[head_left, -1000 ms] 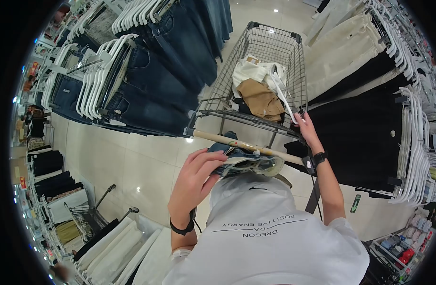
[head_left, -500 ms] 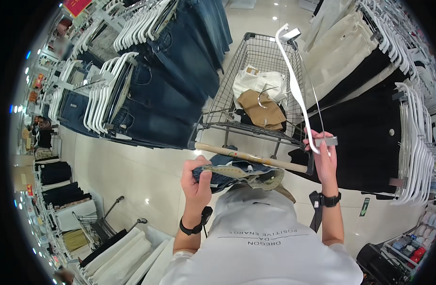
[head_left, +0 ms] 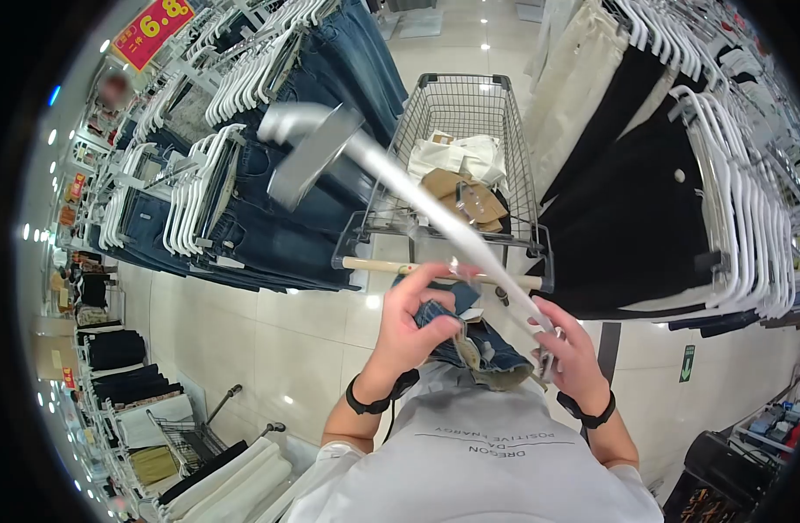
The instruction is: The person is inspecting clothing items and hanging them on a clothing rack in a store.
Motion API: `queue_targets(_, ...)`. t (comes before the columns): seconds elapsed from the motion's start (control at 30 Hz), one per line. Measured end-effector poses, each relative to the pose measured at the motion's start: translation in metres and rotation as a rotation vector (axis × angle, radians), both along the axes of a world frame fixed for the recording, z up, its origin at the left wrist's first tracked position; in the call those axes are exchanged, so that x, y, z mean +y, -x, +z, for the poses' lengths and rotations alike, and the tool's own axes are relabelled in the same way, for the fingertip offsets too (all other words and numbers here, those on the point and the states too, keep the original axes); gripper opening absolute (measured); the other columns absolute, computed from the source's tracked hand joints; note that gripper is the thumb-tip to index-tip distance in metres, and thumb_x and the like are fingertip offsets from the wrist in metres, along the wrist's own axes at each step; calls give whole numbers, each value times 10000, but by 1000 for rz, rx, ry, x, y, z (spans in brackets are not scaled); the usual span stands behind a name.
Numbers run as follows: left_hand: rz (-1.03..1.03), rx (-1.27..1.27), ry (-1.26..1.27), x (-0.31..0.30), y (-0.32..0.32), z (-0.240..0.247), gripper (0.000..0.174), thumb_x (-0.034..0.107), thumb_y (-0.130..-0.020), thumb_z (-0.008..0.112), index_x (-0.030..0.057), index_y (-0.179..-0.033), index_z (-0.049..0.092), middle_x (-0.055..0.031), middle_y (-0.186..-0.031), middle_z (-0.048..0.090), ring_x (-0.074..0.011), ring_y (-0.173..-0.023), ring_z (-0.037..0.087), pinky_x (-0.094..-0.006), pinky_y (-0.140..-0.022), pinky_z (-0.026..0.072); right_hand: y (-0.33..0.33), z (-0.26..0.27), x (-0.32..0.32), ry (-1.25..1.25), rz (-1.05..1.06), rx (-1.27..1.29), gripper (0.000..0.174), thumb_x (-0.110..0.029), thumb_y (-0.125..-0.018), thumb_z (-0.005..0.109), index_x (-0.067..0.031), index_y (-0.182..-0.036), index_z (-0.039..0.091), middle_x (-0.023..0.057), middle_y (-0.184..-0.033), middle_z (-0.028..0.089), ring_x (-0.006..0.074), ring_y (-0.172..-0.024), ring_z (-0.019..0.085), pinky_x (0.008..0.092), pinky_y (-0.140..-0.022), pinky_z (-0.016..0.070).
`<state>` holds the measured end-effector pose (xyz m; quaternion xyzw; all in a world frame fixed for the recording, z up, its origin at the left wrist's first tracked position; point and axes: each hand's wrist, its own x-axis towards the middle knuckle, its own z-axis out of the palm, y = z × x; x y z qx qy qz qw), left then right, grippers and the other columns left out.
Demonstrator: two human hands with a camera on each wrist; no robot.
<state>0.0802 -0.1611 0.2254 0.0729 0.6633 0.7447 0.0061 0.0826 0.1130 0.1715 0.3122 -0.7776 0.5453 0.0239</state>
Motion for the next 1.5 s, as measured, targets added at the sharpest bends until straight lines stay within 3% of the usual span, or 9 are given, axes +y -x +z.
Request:
queue_targets(0.2,163,-54,-24,59,-26,15,334,250,-1090,463,-19,-1058,658,85,-623,456,0,-597,379,-203,-570,306,-53,9,43,-301,-106,292,343,-71,-816,772,-110,-1136,658,153,-1349,597,306,-1016,642,393,-837,543)
queue_targets(0.37,-62,-23,225,95,-54,14,372,228,-1103,413,31,-811,532,-1,-713,482,-90,-697,474,-252,-638,384,-103,3,82,-267,-31,-64,542,-131,-783,820,-42,-1264,588,129,-1333,603,309,-1069,622,396,-913,518)
queue_targets(0.57,-445,82,472,147,-79,32,322,193,-1088,430,6,-847,536,-100,-718,514,-248,-657,516,-338,-643,418,-152,21,111,-181,79,-366,1090,-295,-695,910,-65,-1567,299,188,-1442,521,356,-1335,477,430,-1134,364)
queue_targets(0.77,-624,255,634,194,-101,20,272,166,-1071,459,-16,-927,602,-161,-709,573,-338,-627,597,-375,-598,442,-183,13,145,23,76,-583,1190,-224,-712,891,-80,-1620,135,183,-1513,472,315,-1451,401,403,-1179,318)
queue_targets(1.07,-676,475,481,265,-138,6,201,171,-952,688,-27,-921,670,-153,-673,633,-348,-550,564,-376,-548,458,-214,-11,159,412,-266,-419,519,-112,-961,617,-16,-1439,438,130,-1287,605,218,-1215,571,343,-1055,423)
queue_targets(1.17,-789,330,558,274,-143,14,333,207,-930,732,30,-1137,539,-117,-728,680,-328,-578,602,-356,-567,465,-225,-28,164,551,-566,-451,282,-165,-1069,466,-3,-1296,510,98,-1100,625,181,-1013,612,327,-939,474)
queue_targets(1.2,-808,256,569,276,-145,11,438,249,-951,710,65,-1267,469,-141,-721,694,-394,-608,636,-369,-558,469,-227,-27,170,557,-582,-446,282,-165,-1069,466,-3,-1296,510,98,-1100,625,181,-1013,612,327,-939,474)
queue_targets(1.4,-871,135,647,289,-144,0,468,189,-930,732,44,-1305,493,-100,-903,749,-212,-723,725,-291,-663,494,-225,0,199,1015,-583,-77,274,-253,-1120,354,-36,-1025,492,103,-880,588,181,-818,603,376,-819,521)
queue_targets(1.5,-825,198,592,292,-143,-19,484,276,-949,716,85,-1349,521,-125,-721,717,-265,-595,651,-313,-599,463,-234,8,202,1022,-622,5,282,-271,-1122,330,-43,-1043,477,134,-903,609,213,-846,629,423,-869,533)
